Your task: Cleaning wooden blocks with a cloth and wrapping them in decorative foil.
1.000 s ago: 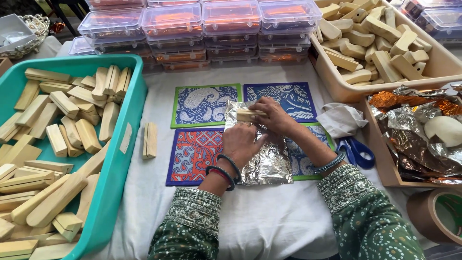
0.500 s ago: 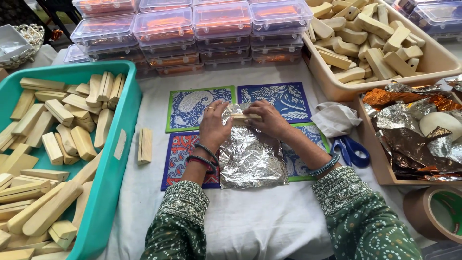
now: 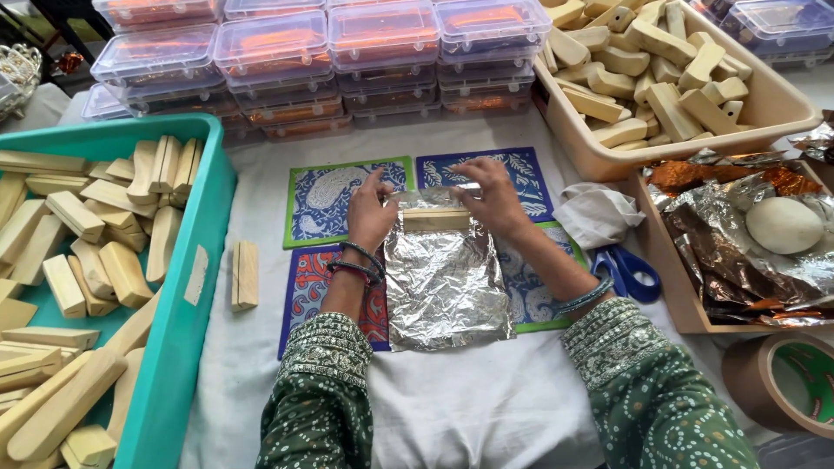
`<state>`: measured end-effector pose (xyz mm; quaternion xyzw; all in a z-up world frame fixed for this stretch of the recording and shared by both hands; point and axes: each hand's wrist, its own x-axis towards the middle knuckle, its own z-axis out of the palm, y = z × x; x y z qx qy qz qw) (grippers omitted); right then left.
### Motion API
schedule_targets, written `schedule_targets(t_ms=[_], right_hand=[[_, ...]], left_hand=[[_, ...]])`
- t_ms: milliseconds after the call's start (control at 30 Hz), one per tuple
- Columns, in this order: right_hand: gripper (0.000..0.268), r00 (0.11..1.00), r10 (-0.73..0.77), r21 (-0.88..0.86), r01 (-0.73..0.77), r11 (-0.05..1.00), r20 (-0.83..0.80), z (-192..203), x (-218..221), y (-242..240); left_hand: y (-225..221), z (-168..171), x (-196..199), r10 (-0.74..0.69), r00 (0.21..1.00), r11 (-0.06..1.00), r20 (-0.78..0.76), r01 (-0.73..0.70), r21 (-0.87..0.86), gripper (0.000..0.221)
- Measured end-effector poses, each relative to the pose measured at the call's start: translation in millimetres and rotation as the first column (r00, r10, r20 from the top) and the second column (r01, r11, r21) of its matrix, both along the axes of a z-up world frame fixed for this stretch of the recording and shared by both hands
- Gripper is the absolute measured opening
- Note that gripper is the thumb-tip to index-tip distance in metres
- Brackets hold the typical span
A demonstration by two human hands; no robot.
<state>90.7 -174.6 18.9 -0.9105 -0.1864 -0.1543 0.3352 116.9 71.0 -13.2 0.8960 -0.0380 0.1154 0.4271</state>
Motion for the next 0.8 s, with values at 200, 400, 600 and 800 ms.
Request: schedule_targets(t_ms=[200,400,600,800], right_hand=[[0.05,0.983,-0.131,-0.178,0.107,0.978,-0.129,2.9,2.7,-8.2],[0.027,0.976,-0.086,-0.018,0.085,0.996,-0.202,-0.1,5.8,-12.6],[0.03,0.993,0.114,-0.015,-0.113,0.993,0.03,24.2,-8.5,0.3],[0.028,0.981,0.19,-0.308,-0.166,0.937,0.047,28.1,-23.8,12.0]], left_hand=[[-5.4,2.7,1.7,0.02,0.997,1.0,-0.072,-0.021,-0.022,0.057],[-2.0,6.9,-6.5,-0.046,0.995,0.968,0.093,0.067,-0.242,0.048],[-1.7,10.2,-17.9,-0.079,0.991,0.973,0.106,0.1,-0.21,0.048],[-2.3,9.6,-17.9,-0.084,0.99,0.972,0.114,0.107,-0.208,0.045]])
